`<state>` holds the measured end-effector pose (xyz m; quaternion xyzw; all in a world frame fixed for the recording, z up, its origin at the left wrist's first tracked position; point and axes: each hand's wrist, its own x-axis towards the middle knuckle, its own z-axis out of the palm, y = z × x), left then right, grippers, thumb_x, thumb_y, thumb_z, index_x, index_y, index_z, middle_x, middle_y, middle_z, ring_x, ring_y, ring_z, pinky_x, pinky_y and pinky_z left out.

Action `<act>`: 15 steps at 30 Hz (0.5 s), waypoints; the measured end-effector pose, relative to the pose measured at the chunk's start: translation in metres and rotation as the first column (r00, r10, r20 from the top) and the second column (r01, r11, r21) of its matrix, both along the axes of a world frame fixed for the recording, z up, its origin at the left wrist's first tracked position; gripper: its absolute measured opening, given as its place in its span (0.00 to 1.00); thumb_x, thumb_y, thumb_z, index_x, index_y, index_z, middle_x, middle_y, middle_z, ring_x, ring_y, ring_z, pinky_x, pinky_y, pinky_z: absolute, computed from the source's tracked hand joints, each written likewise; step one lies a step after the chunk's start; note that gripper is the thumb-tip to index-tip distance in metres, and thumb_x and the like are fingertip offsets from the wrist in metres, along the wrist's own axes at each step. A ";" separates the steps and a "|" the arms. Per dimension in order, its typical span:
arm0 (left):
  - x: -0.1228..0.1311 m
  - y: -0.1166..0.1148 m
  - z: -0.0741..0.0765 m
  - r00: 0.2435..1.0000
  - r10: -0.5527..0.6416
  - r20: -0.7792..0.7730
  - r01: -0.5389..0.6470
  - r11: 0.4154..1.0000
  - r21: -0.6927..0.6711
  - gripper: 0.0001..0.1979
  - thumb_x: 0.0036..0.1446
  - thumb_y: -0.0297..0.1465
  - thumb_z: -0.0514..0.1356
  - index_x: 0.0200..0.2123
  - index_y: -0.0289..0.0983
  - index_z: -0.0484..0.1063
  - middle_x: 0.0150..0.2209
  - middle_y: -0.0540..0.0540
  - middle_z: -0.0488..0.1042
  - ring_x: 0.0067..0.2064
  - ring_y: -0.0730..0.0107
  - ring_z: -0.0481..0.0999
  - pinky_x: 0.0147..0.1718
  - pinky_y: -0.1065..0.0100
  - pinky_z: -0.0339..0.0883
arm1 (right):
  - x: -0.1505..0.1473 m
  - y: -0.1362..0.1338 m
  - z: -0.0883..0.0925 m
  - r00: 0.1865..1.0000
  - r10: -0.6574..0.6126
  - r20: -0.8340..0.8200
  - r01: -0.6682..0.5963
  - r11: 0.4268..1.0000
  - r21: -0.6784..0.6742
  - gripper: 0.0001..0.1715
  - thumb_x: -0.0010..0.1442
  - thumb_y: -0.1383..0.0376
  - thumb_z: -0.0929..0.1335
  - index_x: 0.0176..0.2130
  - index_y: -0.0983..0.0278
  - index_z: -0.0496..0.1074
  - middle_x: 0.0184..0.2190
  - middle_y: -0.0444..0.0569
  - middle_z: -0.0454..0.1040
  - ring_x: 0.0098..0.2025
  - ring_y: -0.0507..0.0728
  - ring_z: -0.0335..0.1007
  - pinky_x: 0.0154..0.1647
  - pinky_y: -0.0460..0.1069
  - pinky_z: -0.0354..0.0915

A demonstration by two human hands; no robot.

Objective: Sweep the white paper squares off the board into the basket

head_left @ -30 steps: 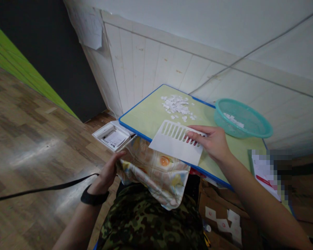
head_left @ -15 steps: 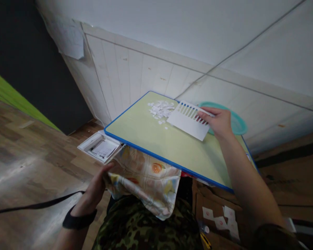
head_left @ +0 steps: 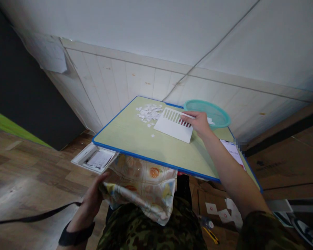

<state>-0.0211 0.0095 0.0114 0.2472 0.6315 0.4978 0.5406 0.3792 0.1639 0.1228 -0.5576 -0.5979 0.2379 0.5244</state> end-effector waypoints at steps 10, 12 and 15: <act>0.003 0.000 0.000 1.000 0.021 0.019 -0.021 1.000 -0.014 0.14 0.43 0.38 0.64 0.34 0.38 0.80 0.30 0.47 0.81 0.41 0.48 0.79 0.37 0.54 0.73 | -0.008 -0.005 -0.003 0.996 0.075 0.045 -0.075 0.997 0.006 0.27 0.46 0.52 0.74 0.41 0.68 0.80 0.33 0.55 0.80 0.28 0.58 0.75 0.28 0.50 0.67; 0.002 0.000 0.000 1.000 0.017 0.025 -0.016 1.000 -0.025 0.15 0.43 0.39 0.64 0.34 0.38 0.80 0.29 0.47 0.81 0.40 0.48 0.79 0.37 0.54 0.73 | -0.009 -0.007 0.002 0.998 0.031 0.057 -0.034 0.998 0.059 0.26 0.47 0.52 0.74 0.41 0.67 0.80 0.33 0.54 0.80 0.30 0.58 0.75 0.29 0.50 0.68; 0.001 0.000 -0.001 0.999 0.013 0.032 -0.012 0.999 -0.036 0.15 0.43 0.39 0.64 0.34 0.38 0.79 0.31 0.47 0.81 0.39 0.49 0.79 0.36 0.54 0.73 | -0.010 -0.012 0.009 0.998 -0.050 0.036 0.045 0.991 0.129 0.27 0.49 0.51 0.73 0.43 0.67 0.79 0.31 0.52 0.80 0.29 0.58 0.75 0.30 0.51 0.69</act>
